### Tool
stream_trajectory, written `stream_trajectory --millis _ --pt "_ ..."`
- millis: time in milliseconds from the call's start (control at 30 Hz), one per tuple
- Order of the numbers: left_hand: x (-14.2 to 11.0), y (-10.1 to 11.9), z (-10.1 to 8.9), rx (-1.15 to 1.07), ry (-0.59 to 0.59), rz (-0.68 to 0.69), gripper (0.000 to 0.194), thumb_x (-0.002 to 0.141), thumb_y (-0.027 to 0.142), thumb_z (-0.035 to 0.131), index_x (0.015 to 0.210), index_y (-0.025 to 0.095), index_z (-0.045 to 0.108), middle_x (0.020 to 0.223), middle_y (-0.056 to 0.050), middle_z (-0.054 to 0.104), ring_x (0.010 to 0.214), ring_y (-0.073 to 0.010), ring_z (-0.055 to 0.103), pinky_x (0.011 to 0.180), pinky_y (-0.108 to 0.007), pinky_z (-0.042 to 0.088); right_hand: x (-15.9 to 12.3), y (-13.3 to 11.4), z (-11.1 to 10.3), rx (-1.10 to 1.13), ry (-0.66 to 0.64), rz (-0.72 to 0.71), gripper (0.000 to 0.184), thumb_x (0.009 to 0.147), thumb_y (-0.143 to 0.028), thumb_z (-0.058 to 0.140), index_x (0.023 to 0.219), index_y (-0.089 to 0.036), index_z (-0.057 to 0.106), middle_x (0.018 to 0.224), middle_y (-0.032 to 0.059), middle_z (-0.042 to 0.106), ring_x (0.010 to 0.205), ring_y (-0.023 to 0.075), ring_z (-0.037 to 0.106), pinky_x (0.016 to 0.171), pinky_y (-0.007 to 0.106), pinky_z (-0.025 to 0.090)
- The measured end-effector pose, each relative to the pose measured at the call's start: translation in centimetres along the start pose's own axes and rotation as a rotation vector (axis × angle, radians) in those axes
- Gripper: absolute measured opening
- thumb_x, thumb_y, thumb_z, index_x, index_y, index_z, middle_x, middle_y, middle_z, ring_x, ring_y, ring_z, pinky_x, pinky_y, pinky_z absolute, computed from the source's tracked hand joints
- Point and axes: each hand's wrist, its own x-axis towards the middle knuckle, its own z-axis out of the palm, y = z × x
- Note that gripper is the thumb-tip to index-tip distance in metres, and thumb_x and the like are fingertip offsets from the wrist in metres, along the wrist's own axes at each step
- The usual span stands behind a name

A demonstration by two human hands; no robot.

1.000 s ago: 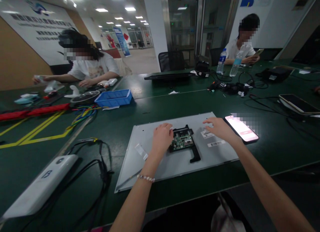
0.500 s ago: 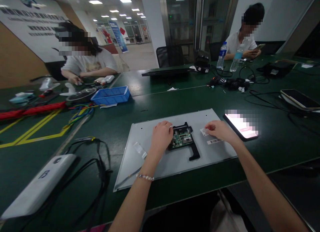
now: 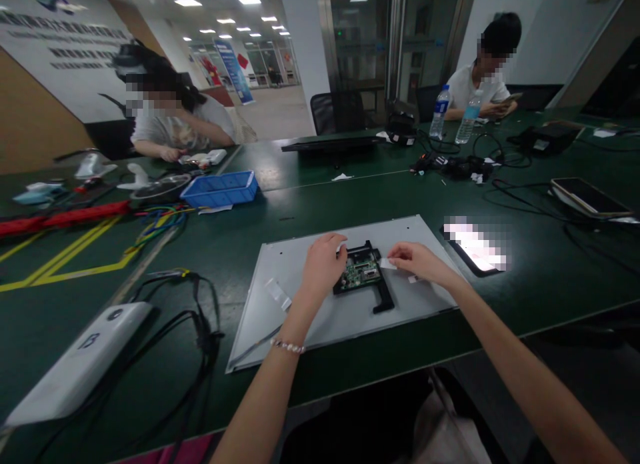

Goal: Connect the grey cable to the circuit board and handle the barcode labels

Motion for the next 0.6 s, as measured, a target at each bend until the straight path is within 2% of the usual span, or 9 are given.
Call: stream_trajectory --millis 100,233,367,467,600 --pt "0.2 0.8 -0.2 -0.035 -0.013 0.053 0.023 0.086 0.015 0.043 0.098 0.016 0.063 0.103 -0.007 0.064 0.098 -0.0197 0.057 0.092 -0.035 0.043 0.1 -0.3 0.6 0.019 -0.031 -0.03 0.016 0.081 -0.029 0.056 0.085 -0.016 0.064 0.08 0.0023 0.065 0.07 0.0121 0.058 0.063 0.024 0.044" --pt "0.2 2.2 -0.7 -0.057 -0.064 0.112 0.023 0.085 0.014 0.043 0.098 0.015 0.063 0.101 -0.007 0.064 0.096 -0.0193 0.057 0.09 -0.034 0.044 0.3 0.0 1.1 0.037 -0.029 -0.046 0.019 0.08 -0.03 0.056 0.085 -0.015 0.067 0.081 0.0032 0.067 0.072 0.0139 0.06 0.067 0.026 0.045" --pt "-0.8 4.6 -0.9 -0.037 -0.104 0.155 0.025 0.088 0.017 0.04 0.102 0.017 0.061 0.101 -0.006 0.063 0.096 -0.0192 0.056 0.087 -0.034 0.044 0.6 0.5 1.7 0.009 0.003 -0.083 0.017 0.079 -0.029 0.058 0.084 -0.016 0.068 0.08 0.0034 0.069 0.073 0.0156 0.062 0.069 0.027 0.046" --pt "-2.3 6.6 -0.4 0.051 -0.14 0.198 0.025 0.089 0.016 0.039 0.103 0.017 0.06 0.101 -0.007 0.062 0.097 -0.0203 0.055 0.085 -0.035 0.043 0.7 0.7 2.0 -0.068 0.045 -0.113 0.014 0.078 -0.027 0.059 0.082 -0.017 0.069 0.08 0.0032 0.07 0.072 0.0157 0.062 0.069 0.028 0.047" --pt "-4.3 8.2 1.4 0.208 -0.153 0.221 0.022 0.086 0.013 0.041 0.1 0.013 0.058 0.1 -0.01 0.06 0.096 -0.0235 0.053 0.082 -0.038 0.042 0.8 0.9 2.3 -0.091 0.071 -0.123 0.012 0.077 -0.024 0.06 0.082 -0.017 0.068 0.079 0.0033 0.07 0.071 0.0157 0.063 0.069 0.027 0.048"
